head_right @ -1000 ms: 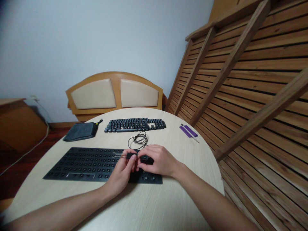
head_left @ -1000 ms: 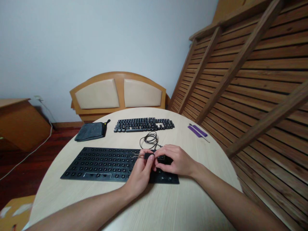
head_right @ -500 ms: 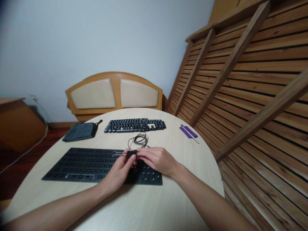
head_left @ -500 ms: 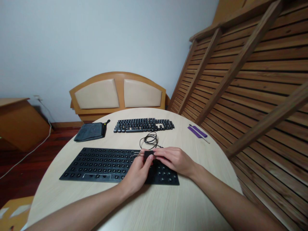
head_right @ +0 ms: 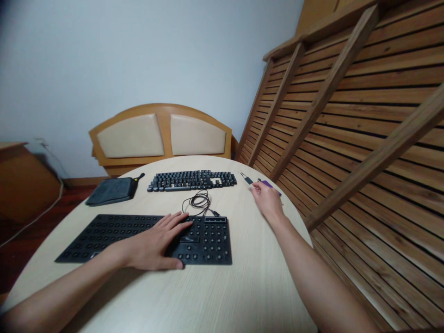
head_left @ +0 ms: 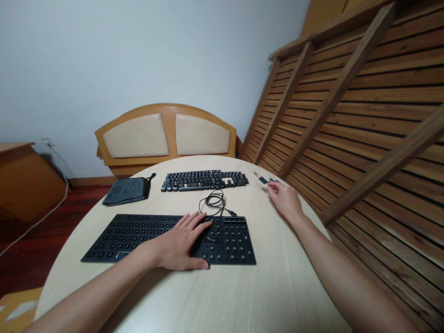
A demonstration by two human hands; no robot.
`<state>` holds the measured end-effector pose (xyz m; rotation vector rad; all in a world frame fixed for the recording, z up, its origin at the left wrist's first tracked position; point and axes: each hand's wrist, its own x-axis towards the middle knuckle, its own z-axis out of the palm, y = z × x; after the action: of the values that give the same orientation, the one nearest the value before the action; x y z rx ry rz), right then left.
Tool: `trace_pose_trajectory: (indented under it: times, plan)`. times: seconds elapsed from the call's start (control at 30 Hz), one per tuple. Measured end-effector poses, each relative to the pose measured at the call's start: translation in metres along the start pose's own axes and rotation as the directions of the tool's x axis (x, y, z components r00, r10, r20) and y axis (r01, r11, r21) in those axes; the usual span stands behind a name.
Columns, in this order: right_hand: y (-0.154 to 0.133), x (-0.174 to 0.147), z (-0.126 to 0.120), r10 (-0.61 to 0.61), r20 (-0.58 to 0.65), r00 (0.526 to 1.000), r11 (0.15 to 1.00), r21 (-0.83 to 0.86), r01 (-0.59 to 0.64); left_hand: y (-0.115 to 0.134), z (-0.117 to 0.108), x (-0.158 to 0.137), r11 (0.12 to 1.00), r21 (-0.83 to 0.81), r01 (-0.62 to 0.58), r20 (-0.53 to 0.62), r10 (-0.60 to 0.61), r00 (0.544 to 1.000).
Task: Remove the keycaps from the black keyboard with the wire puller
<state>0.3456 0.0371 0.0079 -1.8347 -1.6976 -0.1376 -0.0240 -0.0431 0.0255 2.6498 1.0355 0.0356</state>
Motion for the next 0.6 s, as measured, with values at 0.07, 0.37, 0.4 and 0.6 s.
trace_pose_trajectory:
  times: [0.07,0.37,0.4,0.6]
  plan:
    - [0.010,0.004,0.003,0.064,0.011,0.998,0.995,-0.084,-0.062,-0.001,0.000,0.000,1.000,0.005,-0.012,0.002,0.012,1.000]
    - [0.030,0.011,0.021,0.208,0.056,0.977,0.937,-0.298,-0.182,0.000,-0.003,0.002,0.998,0.021,-0.055,-0.075,0.057,0.996]
    - [0.030,0.011,0.022,0.212,0.059,0.976,0.935,-0.303,-0.185,0.000,-0.003,0.002,0.998,0.020,-0.061,-0.083,0.063,0.995]
    - [0.031,0.010,0.022,0.172,0.061,0.983,0.947,-0.287,-0.147,0.006,-0.001,0.003,0.993,-0.022,-0.113,-0.111,0.109,0.988]
